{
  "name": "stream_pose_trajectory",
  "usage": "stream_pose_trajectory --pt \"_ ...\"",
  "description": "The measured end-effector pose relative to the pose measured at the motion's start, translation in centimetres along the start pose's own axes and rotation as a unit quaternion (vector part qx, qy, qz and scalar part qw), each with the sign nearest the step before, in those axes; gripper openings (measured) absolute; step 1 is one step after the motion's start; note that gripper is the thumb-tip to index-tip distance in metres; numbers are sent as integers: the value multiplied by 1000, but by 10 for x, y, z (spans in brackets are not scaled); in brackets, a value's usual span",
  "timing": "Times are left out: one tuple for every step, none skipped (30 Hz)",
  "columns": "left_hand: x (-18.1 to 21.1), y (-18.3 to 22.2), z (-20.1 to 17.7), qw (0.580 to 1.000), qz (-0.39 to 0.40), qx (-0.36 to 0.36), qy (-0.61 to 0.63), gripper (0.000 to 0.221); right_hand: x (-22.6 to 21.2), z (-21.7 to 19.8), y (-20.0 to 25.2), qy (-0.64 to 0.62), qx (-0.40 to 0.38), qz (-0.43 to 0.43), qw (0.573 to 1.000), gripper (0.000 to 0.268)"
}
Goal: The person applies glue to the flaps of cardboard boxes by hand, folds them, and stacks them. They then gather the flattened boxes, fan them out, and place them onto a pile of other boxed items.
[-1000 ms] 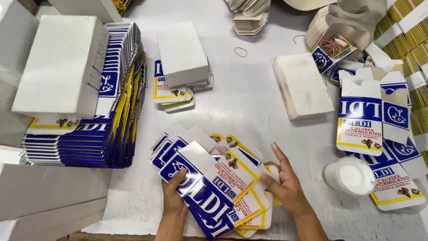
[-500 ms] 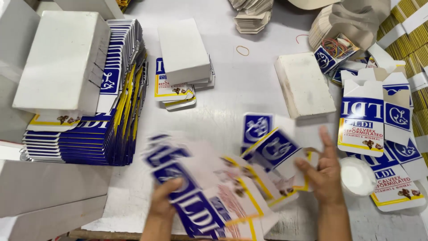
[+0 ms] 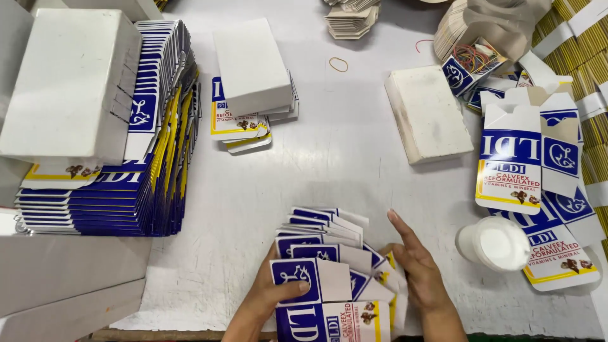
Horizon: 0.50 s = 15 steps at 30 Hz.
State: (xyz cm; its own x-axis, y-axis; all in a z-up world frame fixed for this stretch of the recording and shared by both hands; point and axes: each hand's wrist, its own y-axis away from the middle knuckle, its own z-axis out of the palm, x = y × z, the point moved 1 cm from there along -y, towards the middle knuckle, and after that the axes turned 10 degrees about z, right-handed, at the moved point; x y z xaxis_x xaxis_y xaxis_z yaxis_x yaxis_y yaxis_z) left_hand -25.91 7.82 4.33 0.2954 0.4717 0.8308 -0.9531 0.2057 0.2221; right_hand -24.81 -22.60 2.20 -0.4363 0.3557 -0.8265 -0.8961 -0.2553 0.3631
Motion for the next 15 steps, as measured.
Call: stream_pose_trajectory --pt "-3 5 0 1000 -2 1 0 100 5 -2 7 -1 1 2 1000 69" --pt "-7 10 -1 999 -30 16 -22 97 9 -4 15 -14 25 18 999 68" --pt "-10 15 -1 997 -56 32 -45 95 13 -5 21 -27 47 34 998 69" --pt "-12 17 0 997 -56 34 -44 95 18 -11 26 -27 46 36 998 69" --pt "-14 16 -1 996 -72 44 -12 92 22 -15 30 -34 10 33 999 72" --pt "-16 16 -1 995 -88 54 20 88 26 -20 33 -41 -26 30 998 77" --pt "-18 15 -4 994 -90 52 20 88 16 -8 36 -42 -24 29 998 77" --pt "-20 14 -8 992 -68 109 19 87 7 4 38 26 -52 7 998 83" --pt "-23 17 -12 984 -49 169 18 86 -2 17 44 93 -80 -11 992 92" --pt "-17 22 -10 984 -54 170 18 86 1 17 46 92 -78 -7 993 92" --pt "-8 21 -9 990 34 135 -23 85 1 17 44 134 -17 -14 991 97" --pt "3 20 -8 986 122 97 -63 86 1 18 43 175 44 -21 983 104" --pt "14 19 -3 985 126 95 -62 86 -1 15 34 178 43 -26 983 104" --pt "27 18 3 953 233 21 -191 99 -3 13 26 198 75 -47 976 106" --pt "38 21 9 889 329 -49 -315 112 -4 11 19 217 103 -64 969 109"
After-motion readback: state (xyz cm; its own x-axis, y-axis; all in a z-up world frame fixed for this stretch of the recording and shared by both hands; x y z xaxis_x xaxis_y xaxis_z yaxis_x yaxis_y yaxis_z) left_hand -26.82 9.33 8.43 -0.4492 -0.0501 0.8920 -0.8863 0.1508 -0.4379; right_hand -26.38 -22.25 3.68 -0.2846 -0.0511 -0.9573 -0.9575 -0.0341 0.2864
